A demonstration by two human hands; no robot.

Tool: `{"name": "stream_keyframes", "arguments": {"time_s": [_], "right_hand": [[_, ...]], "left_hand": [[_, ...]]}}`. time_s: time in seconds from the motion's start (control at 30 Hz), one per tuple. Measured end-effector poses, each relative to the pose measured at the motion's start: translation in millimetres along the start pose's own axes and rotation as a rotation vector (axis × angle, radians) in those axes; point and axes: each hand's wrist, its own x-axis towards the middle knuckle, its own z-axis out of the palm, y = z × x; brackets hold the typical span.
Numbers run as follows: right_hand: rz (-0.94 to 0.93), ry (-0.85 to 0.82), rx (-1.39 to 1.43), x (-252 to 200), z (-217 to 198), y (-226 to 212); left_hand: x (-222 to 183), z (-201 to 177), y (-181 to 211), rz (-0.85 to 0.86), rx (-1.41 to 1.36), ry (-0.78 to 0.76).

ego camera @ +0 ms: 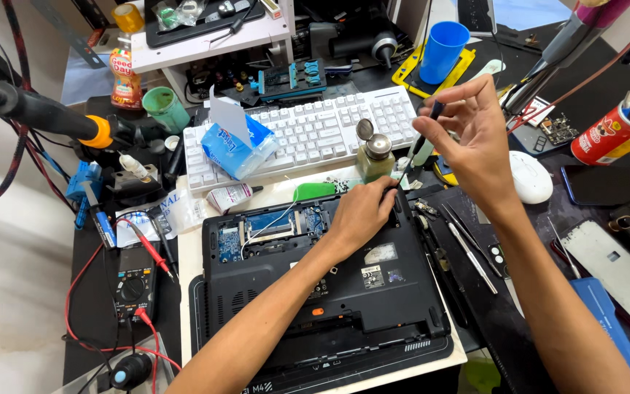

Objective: The person disassembles a laptop by hand and using a pry tool and a screwdriver, detaching internal cables, lifting the keyboard assembly, and unscrewing components from the chassis.

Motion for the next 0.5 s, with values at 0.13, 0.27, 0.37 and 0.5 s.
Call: {"name": "stream_keyframes", "arguments": {"time_s": [0.13,0.27,0.37,0.5], "right_hand": [[-0.002,-0.036,0.069,0.2,-2.8,-0.9],[0.068,-0.006,0.080,-2.3,-0.7,-0.7],[-0.061,-0.023,-0.046,-3.4,2.8,0.2],[0.102,-0.006,0.034,-3.2,-2.8,-0.6]], "left_hand": [[-0.4,0.0,-0.7,0.007,-0.001,0.003],[1.3,2.4,-3.6,-0.002,0.006,-0.007],[0.9,2.9,-4.4,0.007,0.001,0.000],[0.4,2.6,-3.1,0.009,0.010,0.012]]}}
